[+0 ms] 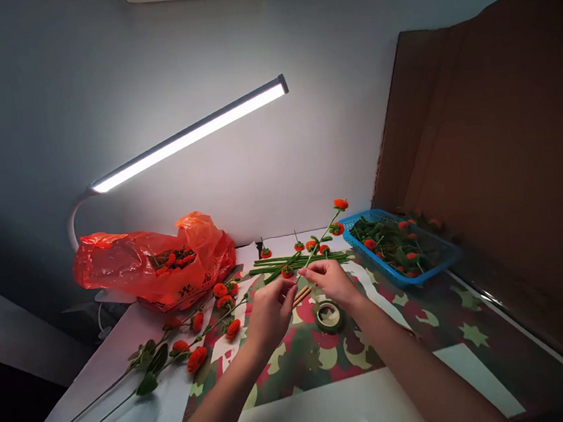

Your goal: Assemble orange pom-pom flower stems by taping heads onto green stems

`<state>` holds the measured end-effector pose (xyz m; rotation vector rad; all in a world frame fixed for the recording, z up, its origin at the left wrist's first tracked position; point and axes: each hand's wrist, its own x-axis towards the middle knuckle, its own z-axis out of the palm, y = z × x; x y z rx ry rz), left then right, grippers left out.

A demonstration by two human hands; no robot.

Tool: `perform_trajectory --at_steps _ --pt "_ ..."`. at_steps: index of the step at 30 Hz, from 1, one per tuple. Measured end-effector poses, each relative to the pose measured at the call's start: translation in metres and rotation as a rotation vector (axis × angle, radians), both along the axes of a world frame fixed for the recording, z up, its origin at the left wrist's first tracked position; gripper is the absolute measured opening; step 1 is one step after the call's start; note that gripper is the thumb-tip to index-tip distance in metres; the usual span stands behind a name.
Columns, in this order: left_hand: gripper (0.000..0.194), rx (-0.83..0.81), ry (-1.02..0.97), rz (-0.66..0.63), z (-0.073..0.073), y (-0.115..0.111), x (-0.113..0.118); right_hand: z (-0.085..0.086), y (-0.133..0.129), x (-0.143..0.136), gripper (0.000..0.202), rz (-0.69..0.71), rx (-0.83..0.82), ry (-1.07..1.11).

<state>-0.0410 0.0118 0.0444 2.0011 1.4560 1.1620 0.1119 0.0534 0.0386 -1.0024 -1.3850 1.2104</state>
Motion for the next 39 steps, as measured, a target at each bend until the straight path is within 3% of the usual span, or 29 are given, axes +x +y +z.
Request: perform_trajectory --at_steps 6,10,14,19,25,29,32,39 --pt "0.028 -0.541 -0.573 -0.188 -0.025 -0.027 -0.003 -0.021 -0.031 0.0 0.032 0.057 0.089 -0.007" --pt "0.031 -0.765 -0.879 -0.25 -0.038 -0.031 -0.006 -0.032 -0.04 -0.003 0.035 0.087 0.04 0.016" --pt "0.033 -0.916 -1.046 -0.355 -0.047 -0.031 -0.008 -0.036 -0.046 -0.002 0.033 0.159 -0.016 0.024" --pt "0.033 -0.892 -1.051 -0.414 -0.05 -0.037 -0.003 -0.03 -0.051 0.002 0.033 0.181 -0.001 0.018" --pt "0.024 -0.313 -0.511 -0.061 -0.035 -0.049 -0.003 -0.031 -0.055 -0.004 0.032 -0.018 -0.04 -0.037" --pt "0.016 -0.129 -0.26 0.056 -0.032 -0.052 -0.005 -0.032 -0.057 -0.009 0.033 -0.063 -0.066 -0.06" --pt "0.019 -0.244 -0.365 0.013 -0.033 -0.05 -0.007 -0.033 -0.058 -0.008 0.031 -0.043 -0.057 -0.047" --pt "0.029 -0.688 -0.764 -0.269 -0.035 -0.042 -0.011 -0.033 -0.061 0.001 0.02 0.093 -0.016 0.028"
